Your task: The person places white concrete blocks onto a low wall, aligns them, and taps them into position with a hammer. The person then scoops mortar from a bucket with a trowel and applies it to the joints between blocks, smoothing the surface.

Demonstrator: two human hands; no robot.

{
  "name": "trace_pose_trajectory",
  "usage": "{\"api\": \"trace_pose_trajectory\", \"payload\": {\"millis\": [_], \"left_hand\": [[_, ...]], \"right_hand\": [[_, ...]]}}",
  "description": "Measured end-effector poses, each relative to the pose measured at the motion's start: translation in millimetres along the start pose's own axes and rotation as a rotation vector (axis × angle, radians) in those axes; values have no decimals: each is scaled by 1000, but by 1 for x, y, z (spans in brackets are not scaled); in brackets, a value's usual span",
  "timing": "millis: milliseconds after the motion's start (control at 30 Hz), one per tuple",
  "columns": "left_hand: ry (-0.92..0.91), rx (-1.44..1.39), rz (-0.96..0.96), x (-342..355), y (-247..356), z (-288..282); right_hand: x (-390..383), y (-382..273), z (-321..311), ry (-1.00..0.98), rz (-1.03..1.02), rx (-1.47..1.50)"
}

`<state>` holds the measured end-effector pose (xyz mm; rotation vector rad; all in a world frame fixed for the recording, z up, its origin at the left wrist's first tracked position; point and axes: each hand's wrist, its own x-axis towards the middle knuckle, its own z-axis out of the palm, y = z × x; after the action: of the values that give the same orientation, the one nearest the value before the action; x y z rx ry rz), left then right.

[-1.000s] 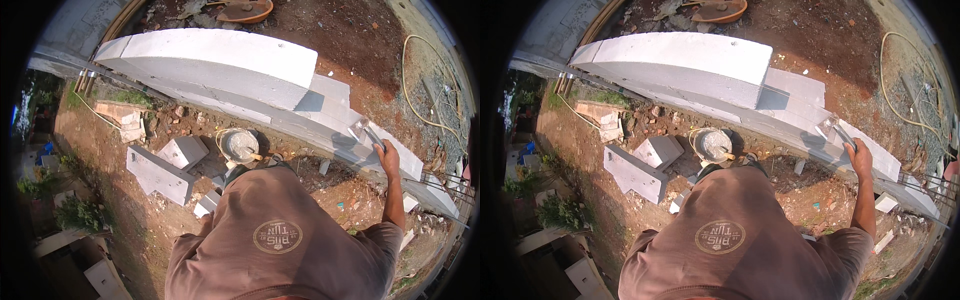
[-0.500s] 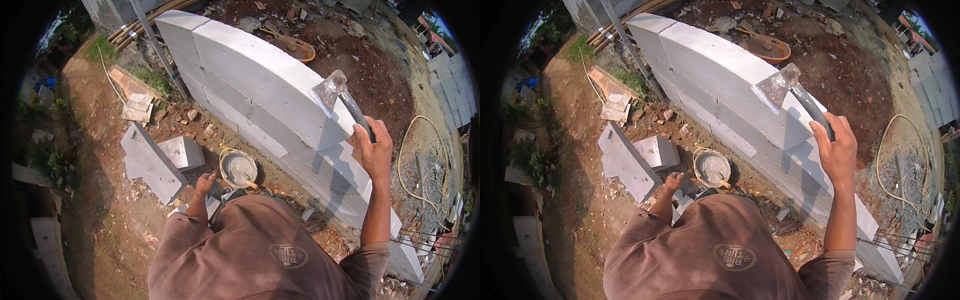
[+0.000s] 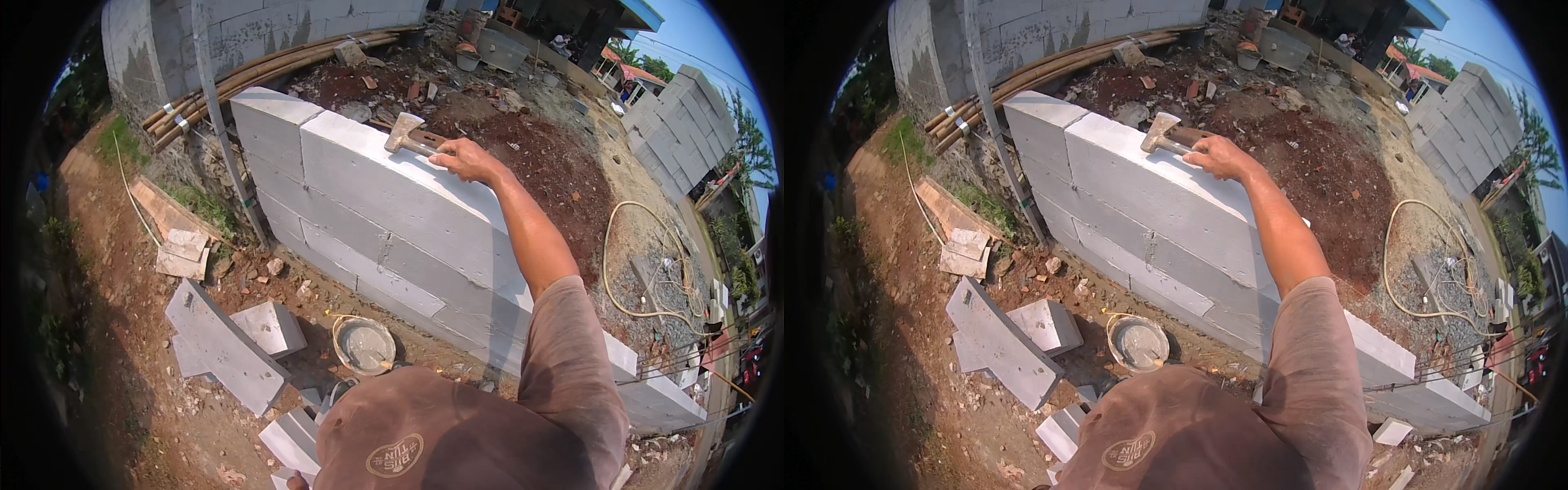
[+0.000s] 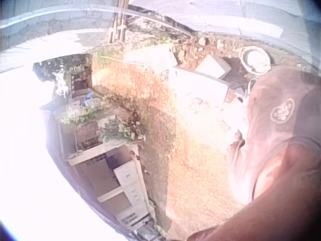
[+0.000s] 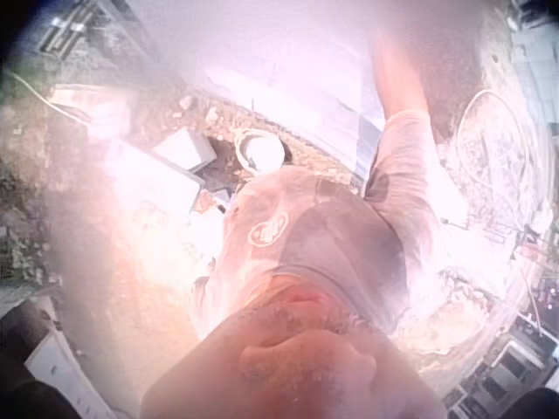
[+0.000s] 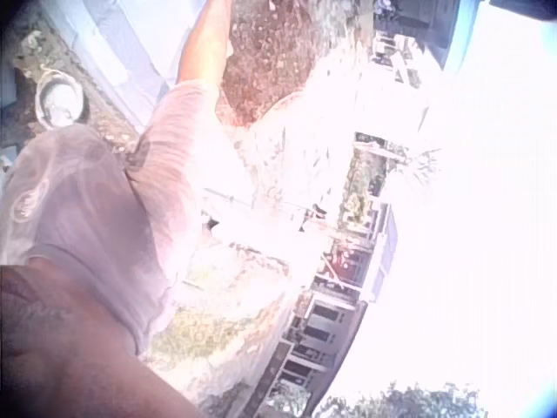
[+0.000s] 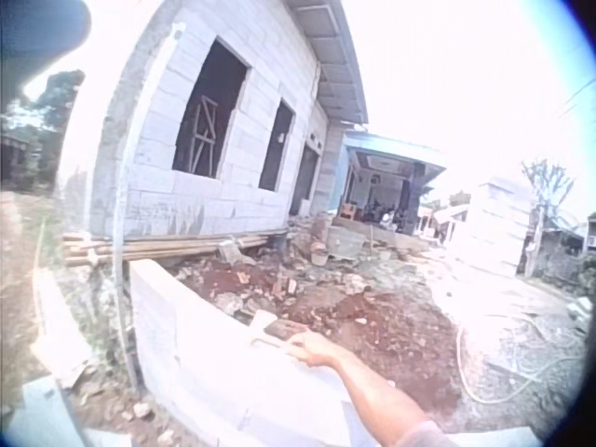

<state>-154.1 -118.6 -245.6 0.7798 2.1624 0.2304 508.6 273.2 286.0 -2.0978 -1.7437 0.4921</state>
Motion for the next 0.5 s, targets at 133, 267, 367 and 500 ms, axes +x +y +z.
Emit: {"api": "trace_pose_trajectory", "payload": {"millis": [133, 267, 367, 500], "left_hand": [[-14, -23, 67, 41, 47, 12], [-69, -78, 159, 85, 108, 25], [-120, -103, 227, 107, 145, 34], [-151, -117, 269, 121, 162, 38]], "right_hand": [[12, 17, 35, 40, -151, -266], [-2, 13, 41, 36, -37, -364], [-11, 30, 48, 210, -143, -377], [-19, 35, 47, 188, -100, -469]]}}
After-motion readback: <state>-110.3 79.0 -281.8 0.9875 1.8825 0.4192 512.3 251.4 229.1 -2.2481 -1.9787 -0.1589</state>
